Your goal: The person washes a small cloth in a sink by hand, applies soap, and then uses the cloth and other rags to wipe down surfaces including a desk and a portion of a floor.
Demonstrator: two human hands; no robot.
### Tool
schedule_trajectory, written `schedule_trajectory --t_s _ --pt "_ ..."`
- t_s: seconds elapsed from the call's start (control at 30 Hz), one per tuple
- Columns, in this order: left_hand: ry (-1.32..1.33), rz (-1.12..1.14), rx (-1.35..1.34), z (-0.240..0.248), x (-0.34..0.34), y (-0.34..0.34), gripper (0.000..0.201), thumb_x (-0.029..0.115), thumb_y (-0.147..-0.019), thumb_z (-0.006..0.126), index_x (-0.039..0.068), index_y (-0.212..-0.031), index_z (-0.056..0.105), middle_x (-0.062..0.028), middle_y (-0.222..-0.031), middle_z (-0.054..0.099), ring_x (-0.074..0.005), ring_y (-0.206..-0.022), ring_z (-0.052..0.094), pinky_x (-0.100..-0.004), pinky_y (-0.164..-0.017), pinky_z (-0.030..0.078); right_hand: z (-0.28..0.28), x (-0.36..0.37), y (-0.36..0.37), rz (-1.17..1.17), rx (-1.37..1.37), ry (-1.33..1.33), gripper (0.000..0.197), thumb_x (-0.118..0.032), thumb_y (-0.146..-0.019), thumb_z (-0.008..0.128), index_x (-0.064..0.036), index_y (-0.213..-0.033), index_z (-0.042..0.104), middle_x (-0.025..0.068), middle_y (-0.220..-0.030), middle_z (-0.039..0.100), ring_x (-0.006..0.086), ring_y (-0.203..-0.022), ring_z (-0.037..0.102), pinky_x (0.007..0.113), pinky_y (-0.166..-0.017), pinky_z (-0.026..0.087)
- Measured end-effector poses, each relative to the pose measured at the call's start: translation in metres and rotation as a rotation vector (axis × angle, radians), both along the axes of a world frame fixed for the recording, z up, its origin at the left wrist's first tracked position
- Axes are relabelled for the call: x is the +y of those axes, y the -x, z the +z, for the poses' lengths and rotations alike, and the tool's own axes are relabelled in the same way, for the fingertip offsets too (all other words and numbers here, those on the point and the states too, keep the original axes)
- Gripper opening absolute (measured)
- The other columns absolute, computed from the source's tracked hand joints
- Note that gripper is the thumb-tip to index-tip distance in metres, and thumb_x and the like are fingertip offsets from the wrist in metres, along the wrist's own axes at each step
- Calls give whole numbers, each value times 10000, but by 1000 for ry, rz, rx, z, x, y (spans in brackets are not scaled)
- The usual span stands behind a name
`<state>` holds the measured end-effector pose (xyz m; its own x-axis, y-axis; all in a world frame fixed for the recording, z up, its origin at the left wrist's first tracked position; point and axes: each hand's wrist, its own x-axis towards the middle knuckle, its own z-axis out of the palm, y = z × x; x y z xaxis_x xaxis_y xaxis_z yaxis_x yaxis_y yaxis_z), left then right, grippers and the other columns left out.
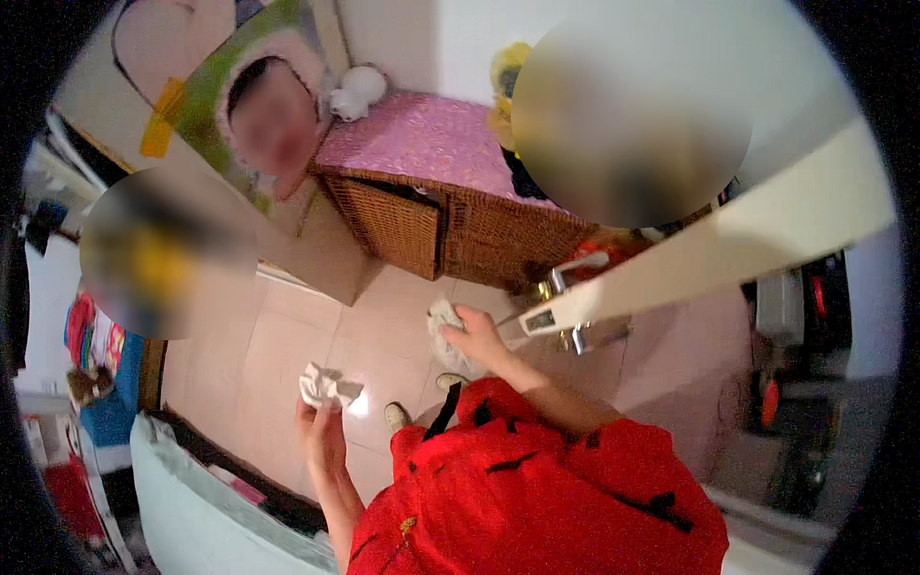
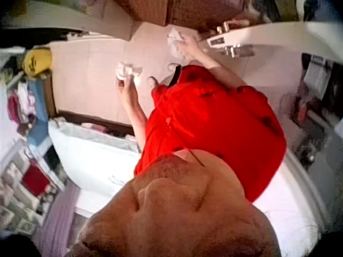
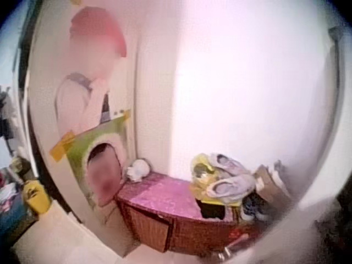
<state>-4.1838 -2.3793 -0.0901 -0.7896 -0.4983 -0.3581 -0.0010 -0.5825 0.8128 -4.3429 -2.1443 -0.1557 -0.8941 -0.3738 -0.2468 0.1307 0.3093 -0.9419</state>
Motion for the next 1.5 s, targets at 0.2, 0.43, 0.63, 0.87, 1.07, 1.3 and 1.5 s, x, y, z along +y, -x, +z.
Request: schedule_trajectory --t_s 0.2,0.43,0.63,0.87,1.07,1.3,1.5 --pt "-84 -298 44 -12 -54 35 521 -132 -709 560 0 -1199 444 -119 -1170 501 -199 -1062 502 -329 -928 398 -4 -18 -45 -283 -33 114 276 -115 -805 589 22 -1043 565 64 -849 618 126 -743 576 261 -656 473" --pt "63 -596 -36 -55 -81 79 312 -101 -734 581 -15 -1033 556 -106 -964 623 -165 -878 591 -283 -787 468 -26 -36 -106 -396 -103 60 365 -218 -809 571 25 -1080 547 87 -887 617 138 -760 577 281 -672 467" --pt "249 -893 -6 -72 -41 137 272 -67 -751 595 -10 -1015 562 -68 -932 639 -145 -824 595 -231 -754 447 -35 -29 -112 -630 -263 98 480 -253 -776 609 56 -1130 511 121 -940 611 161 -792 583 290 -714 473" --pt "780 -1064 210 -107 2 205 350 -13 -707 629 4 -1050 559 -101 -1043 564 -195 -945 539 -279 -790 443 -120 -17 -95 -699 -264 110 472 -226 -794 612 75 -1139 497 149 -1039 582 181 -917 558 301 -774 463" --pt "985 -1280 139 -167 10 251 443 72 -677 630 17 -1105 529 -157 -1125 532 -327 -990 510 -374 -843 430 -120 -49 -68 -785 -475 213 382 -158 -793 603 50 -1105 525 77 -962 596 146 -843 561 272 -749 460" --pt "1252 -1516 223 -288 47 318 398 76 -659 641 -34 -1023 524 -161 -1290 413 -350 -1040 482 -386 -903 400 -204 -83 -73 -921 -562 365 412 -111 -812 586 84 -1158 474 123 -1001 592 175 -866 574 301 -779 472" --pt "1430 -1584 218 -427 89 368 357 100 -694 609 -47 -1007 522 -193 -1326 363 -363 -1052 495 -393 -887 425 -303 -113 -74 -1086 -542 461 365 -183 -791 629 45 -1061 536 118 -1082 539 161 -931 536 297 -771 451"
